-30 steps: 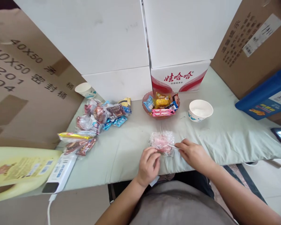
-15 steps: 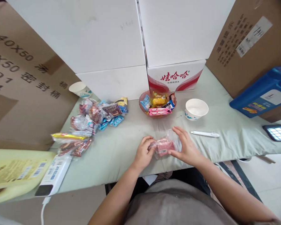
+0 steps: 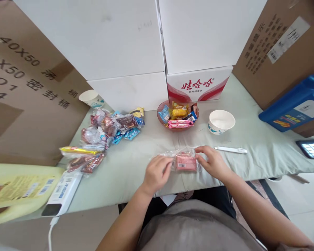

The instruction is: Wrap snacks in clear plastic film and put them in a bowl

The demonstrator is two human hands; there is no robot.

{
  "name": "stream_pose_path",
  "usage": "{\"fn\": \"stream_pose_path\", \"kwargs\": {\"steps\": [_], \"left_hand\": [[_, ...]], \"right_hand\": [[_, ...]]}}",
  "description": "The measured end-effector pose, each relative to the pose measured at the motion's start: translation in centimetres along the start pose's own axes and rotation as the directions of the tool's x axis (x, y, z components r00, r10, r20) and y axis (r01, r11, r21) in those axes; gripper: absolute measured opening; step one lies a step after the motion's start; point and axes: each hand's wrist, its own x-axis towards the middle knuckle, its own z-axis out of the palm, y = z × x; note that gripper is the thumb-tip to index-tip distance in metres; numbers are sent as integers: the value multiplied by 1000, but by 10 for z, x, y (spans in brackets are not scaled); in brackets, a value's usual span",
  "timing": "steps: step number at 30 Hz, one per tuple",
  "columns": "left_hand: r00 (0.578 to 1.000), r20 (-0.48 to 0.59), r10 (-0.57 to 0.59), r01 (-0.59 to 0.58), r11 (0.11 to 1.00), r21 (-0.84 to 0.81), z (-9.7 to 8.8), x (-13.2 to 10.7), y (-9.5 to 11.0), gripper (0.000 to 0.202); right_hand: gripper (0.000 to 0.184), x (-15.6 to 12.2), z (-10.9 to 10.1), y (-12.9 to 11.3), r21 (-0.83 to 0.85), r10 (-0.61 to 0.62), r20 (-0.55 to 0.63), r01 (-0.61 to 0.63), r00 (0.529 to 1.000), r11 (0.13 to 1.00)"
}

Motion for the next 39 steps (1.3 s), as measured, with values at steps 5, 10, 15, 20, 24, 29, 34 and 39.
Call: {"fn": "stream_pose_path", "kwargs": {"steps": [5,10,15,20,24,29,34,39], "left_hand": [[974,185,-127,72,958,279,19,2,-6,30],[997,72,-36,15,962,273,0,-21,-16,17],[944,320,83,-117,989,90,-32,-27,6,22],[672,722,166,2,974,-226,-60,-10,26,18],[886,461,46,29,988,-155,-37,26,26,27],[911,404,-80,69,997,42,24,49,18,48],[879,471,-80,10,989,148,33,23,24,73],[873,487,-16,-44,993,110,23,15,29,56]], "right_hand": [[34,11,21,11,-79,-12,168,25,986,997],[20,-5,6,12,-21,-3,83,5,997,1000],[21,-21,-20,-11,109,-67,204,45,977,993],[27,-23,-49,-29,100,25,364,-66,931,993],[28,4,-40,-35,97,-87,141,74,986,993],[32,32,-10,-14,123,35,131,-51,991,991],[36,6,-11,10,51,243,483,-304,841,951],[46,-8,-2,3,-233,338,450,-257,826,938]]}}
